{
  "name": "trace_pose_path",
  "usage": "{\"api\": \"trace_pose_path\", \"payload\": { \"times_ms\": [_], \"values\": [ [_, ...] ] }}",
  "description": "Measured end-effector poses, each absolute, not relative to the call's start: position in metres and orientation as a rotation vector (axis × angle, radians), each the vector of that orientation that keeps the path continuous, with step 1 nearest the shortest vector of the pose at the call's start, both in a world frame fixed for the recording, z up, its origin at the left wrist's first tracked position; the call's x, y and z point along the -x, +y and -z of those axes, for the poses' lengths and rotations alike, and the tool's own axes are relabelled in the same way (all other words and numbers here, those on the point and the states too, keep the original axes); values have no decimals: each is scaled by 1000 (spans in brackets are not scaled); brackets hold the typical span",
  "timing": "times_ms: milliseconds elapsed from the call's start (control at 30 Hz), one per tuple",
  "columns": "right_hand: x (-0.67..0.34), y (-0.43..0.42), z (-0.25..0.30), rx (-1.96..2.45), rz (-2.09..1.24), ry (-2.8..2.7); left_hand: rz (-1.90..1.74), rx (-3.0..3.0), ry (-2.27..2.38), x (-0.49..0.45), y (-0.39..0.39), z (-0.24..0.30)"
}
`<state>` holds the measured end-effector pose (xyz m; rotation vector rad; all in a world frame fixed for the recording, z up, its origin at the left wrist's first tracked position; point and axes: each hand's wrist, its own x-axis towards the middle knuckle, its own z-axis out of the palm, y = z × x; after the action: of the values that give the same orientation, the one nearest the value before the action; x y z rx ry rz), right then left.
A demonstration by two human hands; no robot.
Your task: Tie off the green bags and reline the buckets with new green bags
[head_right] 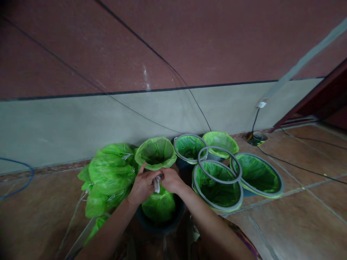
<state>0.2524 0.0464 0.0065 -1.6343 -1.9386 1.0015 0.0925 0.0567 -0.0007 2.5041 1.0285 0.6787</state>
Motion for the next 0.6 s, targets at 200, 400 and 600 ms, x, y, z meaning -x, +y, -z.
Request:
{"api": "trace_pose_path", "payload": {
  "times_ms": [200, 400, 600],
  "values": [
    [-255, 47, -1, 1572, -1245, -1775, -815, -2665, 1137, -92, 50, 8],
    [-257, 46, -12, 1709, -991, -1959, -946, -2673, 1220, -93, 52, 13],
    [-256, 46, -19, 1961, -625, -2148, -752, -2606, 1334, -96, 58, 15]
  ]
}}
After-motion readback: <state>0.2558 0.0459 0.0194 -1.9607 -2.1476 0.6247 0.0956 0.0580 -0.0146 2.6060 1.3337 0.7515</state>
